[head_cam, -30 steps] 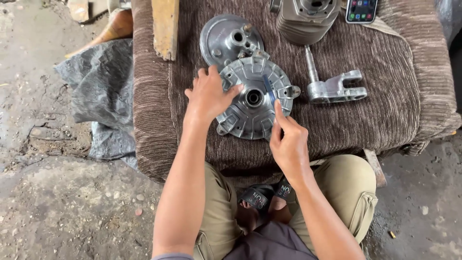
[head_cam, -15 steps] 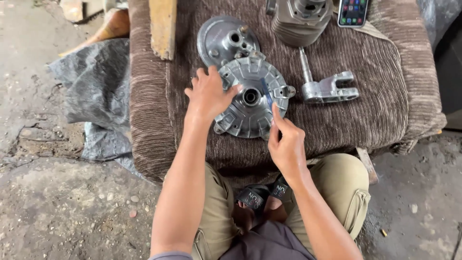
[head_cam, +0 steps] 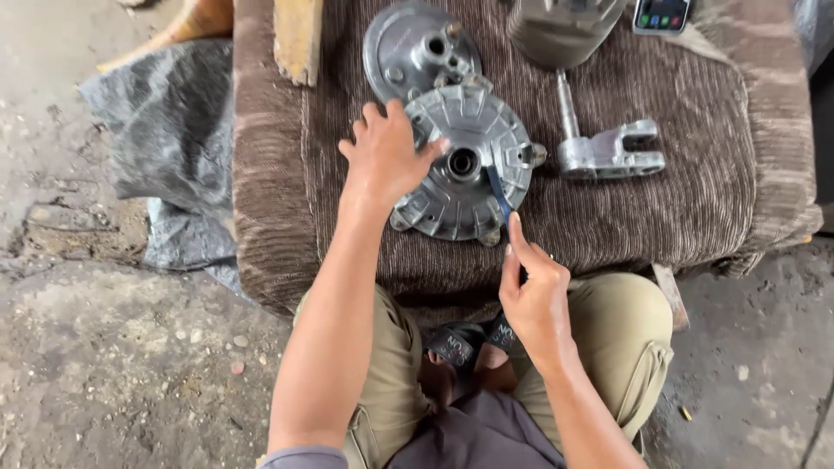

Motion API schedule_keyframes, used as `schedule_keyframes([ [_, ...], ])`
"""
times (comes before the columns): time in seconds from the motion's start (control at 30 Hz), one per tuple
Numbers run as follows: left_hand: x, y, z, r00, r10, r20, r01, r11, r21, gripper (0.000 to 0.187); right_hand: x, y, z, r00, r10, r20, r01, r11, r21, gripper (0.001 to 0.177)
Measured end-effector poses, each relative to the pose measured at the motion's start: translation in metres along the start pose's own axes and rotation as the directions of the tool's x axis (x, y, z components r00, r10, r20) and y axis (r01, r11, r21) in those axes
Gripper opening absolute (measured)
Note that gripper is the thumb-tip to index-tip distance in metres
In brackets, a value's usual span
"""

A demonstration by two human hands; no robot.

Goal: Cleaning dirt and debris from motorcycle engine components using a small handheld tool.

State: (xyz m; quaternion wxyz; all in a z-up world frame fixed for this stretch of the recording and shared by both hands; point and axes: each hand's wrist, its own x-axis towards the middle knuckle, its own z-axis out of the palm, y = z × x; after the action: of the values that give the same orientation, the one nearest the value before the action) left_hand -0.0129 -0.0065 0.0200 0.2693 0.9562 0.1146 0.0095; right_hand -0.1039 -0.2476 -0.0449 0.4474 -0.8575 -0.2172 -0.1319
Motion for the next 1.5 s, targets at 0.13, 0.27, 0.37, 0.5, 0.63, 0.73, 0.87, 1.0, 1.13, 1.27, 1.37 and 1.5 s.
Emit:
schedule_keyframes([
  [0.13, 0.002, -0.001, -0.001, 1.0, -0.009, 0.008, 0.009, 1.0, -0.007, 0.077, 0.045, -0.01, 0.008, 0.999, -0.035, 0.005, 0.034, 0.999, 0.021, 0.043],
  [0.27, -0.006, 0.002, -0.001, 1.0, -0.002, 0.011, 0.002, 1.0, -0.004, 0.074, 0.071, -0.009, 0.013, 0.997, -0.078, 0.01, 0.078, 0.997, 0.015, 0.042],
  [0.37, -0.007, 0.003, -0.003, 1.0, -0.005, 0.01, 0.005, 1.0, -0.013, 0.074, 0.07, -0.014, 0.009, 0.998, -0.059, 0.027, 0.059, 0.998, 0.008, 0.043],
  [0.5, -0.006, 0.009, -0.01, 0.999, -0.024, 0.035, 0.025, 0.999, -0.024, 0.077, 0.053, -0.018, 0.001, 0.998, -0.05, 0.041, 0.051, 0.998, -0.022, 0.044],
  [0.63, -0.004, 0.005, -0.01, 0.999, -0.036, 0.03, 0.037, 0.999, -0.04, 0.075, 0.025, -0.007, 0.002, 0.998, -0.015, 0.058, 0.016, 1.0, -0.015, 0.045],
  [0.73, -0.006, 0.008, -0.014, 0.997, -0.034, 0.062, 0.037, 0.998, -0.045, 0.077, 0.009, 0.002, -0.001, 0.997, 0.032, 0.063, -0.031, 0.999, -0.019, 0.046],
  [0.87, -0.003, 0.007, -0.008, 0.993, -0.075, 0.094, 0.075, 0.997, -0.001, 0.081, -0.013, 0.0, -0.008, 0.989, 0.109, 0.105, -0.1, 0.991, -0.09, 0.052],
  [1.0, -0.002, 0.01, -0.007, 0.98, -0.127, 0.153, 0.117, 0.991, 0.069, 0.087, -0.02, -0.005, -0.013, 0.989, 0.097, 0.112, -0.082, 0.988, -0.129, 0.057],
  [1.13, -0.009, 0.006, -0.002, 1.0, -0.022, 0.021, 0.022, 1.0, 0.004, 0.073, -0.011, -0.007, -0.019, 0.986, 0.126, 0.113, -0.121, 0.991, -0.056, 0.047],
  [1.27, -0.01, 0.01, -0.01, 0.999, -0.032, 0.032, 0.032, 0.999, -0.007, 0.074, 0.004, -0.017, -0.027, 0.981, 0.128, 0.146, -0.12, 0.991, -0.062, 0.045],
  [1.37, -0.011, 0.013, -0.014, 0.998, -0.045, 0.052, 0.046, 0.999, -0.014, 0.076, 0.01, -0.02, -0.027, 0.982, 0.128, 0.141, -0.117, 0.99, -0.084, 0.046],
  [1.5, -0.007, 0.01, -0.01, 0.998, -0.042, 0.05, 0.041, 0.999, 0.015, 0.074, 0.017, -0.006, -0.002, 0.996, 0.054, 0.065, -0.046, 0.991, -0.125, 0.046],
])
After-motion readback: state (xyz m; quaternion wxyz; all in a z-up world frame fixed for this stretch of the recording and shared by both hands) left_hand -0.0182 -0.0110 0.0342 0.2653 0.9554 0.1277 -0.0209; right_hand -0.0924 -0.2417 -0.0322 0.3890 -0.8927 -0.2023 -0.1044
